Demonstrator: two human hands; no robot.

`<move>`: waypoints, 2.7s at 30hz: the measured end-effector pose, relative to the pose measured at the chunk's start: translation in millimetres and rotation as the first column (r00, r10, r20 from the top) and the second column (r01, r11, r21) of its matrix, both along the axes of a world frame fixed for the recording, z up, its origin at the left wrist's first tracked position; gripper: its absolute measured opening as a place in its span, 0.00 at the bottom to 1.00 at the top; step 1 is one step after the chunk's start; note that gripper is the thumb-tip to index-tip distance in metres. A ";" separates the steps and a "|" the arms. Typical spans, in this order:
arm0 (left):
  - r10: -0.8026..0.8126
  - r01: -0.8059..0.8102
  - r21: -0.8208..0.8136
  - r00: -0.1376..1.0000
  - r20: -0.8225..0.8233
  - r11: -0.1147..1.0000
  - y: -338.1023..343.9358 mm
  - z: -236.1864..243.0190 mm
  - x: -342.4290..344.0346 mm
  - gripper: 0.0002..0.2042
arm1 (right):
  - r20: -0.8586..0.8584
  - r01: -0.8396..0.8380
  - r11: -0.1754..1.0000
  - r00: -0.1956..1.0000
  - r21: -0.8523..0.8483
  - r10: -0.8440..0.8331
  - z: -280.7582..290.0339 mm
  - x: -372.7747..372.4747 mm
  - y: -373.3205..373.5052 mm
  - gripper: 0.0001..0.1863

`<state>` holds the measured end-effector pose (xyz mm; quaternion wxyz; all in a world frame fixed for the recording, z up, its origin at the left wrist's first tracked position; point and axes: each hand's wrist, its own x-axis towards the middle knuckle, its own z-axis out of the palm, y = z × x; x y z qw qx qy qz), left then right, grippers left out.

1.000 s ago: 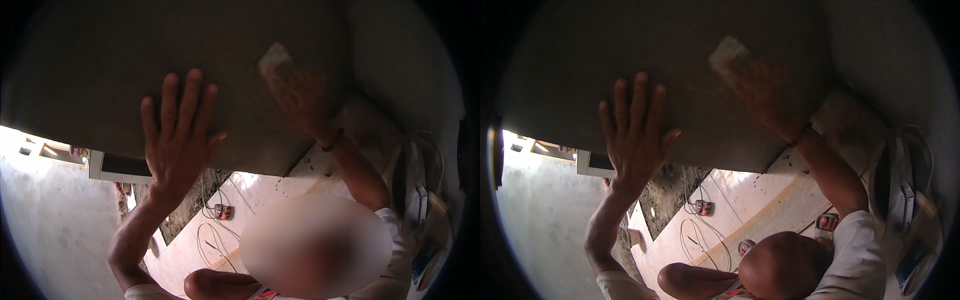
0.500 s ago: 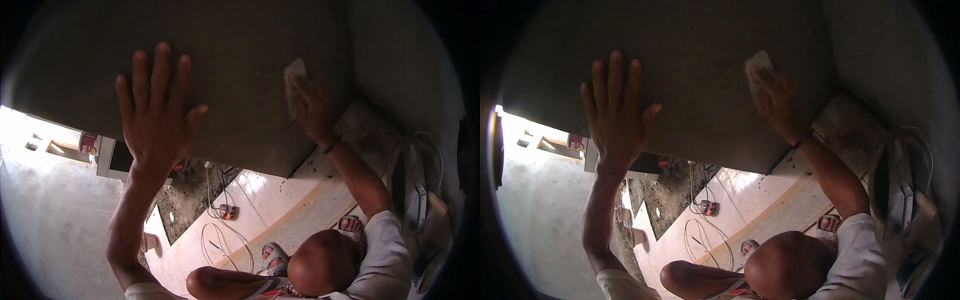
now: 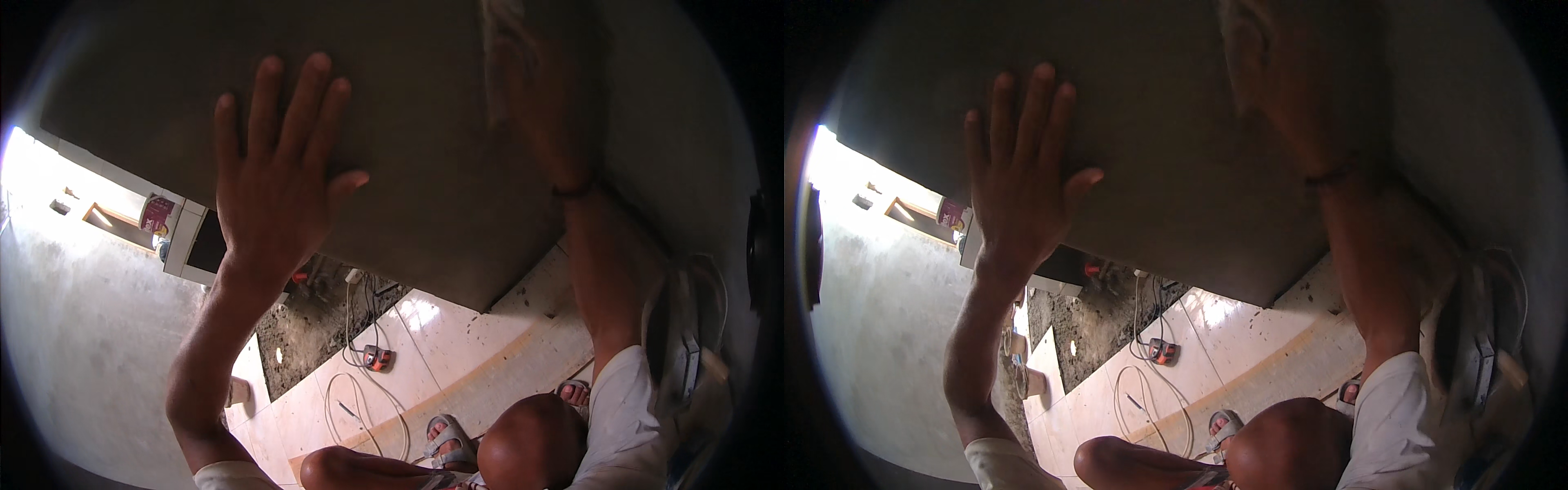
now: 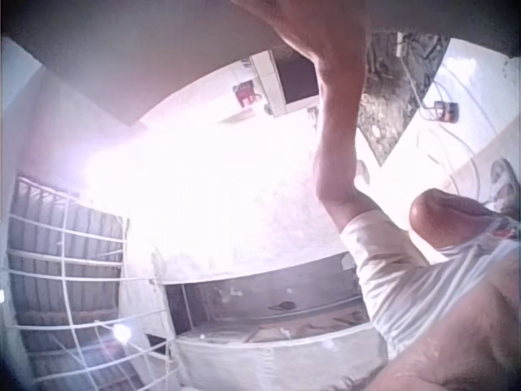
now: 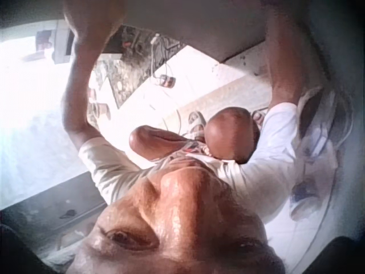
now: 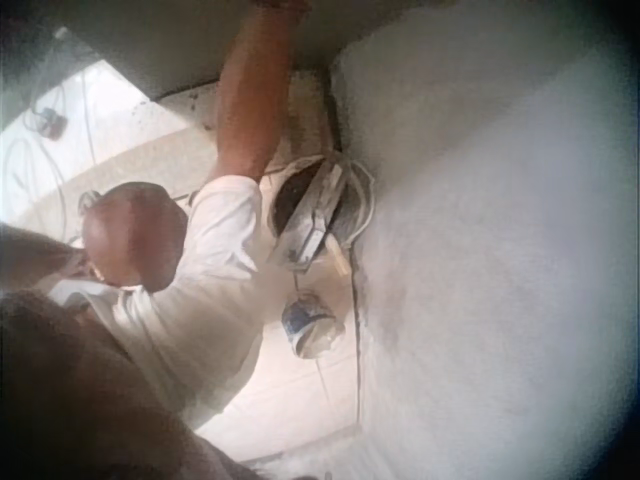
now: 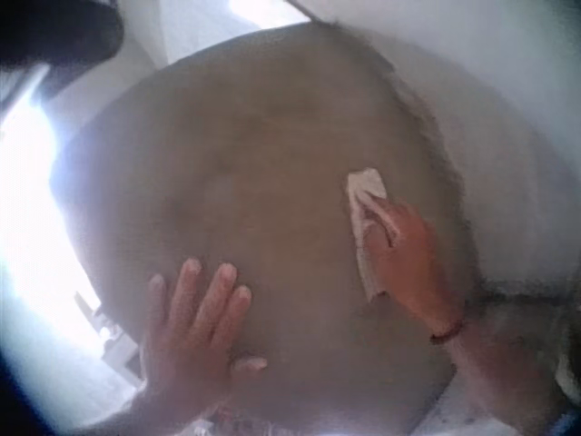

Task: The person smooths a plastered corner and wall surface using a rectangular trowel, applying pressure and moving the tool in repetitive strokes.

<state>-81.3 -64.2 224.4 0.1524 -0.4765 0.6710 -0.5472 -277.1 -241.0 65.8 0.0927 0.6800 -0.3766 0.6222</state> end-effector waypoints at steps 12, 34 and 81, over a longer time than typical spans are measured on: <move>0.029 -0.034 -0.027 0.988 -0.151 0.999 24.3 -0.2 19.4 0.38 | -0.186 -0.260 0.963 0.952 -0.070 0.243 5.1 55.0 91.5 0.28; -0.029 0.042 0.069 0.983 -0.183 0.997 -3.3 4.0 -10.9 0.39 | 0.353 -0.309 0.948 0.898 0.078 0.263 53.8 -20.4 -15.5 0.23; -0.091 0.089 -0.034 0.993 -0.079 0.995 -47.7 62.5 -39.0 0.40 | -0.022 0.003 0.999 1.000 -0.032 -0.003 54.5 -14.1 -13.1 0.19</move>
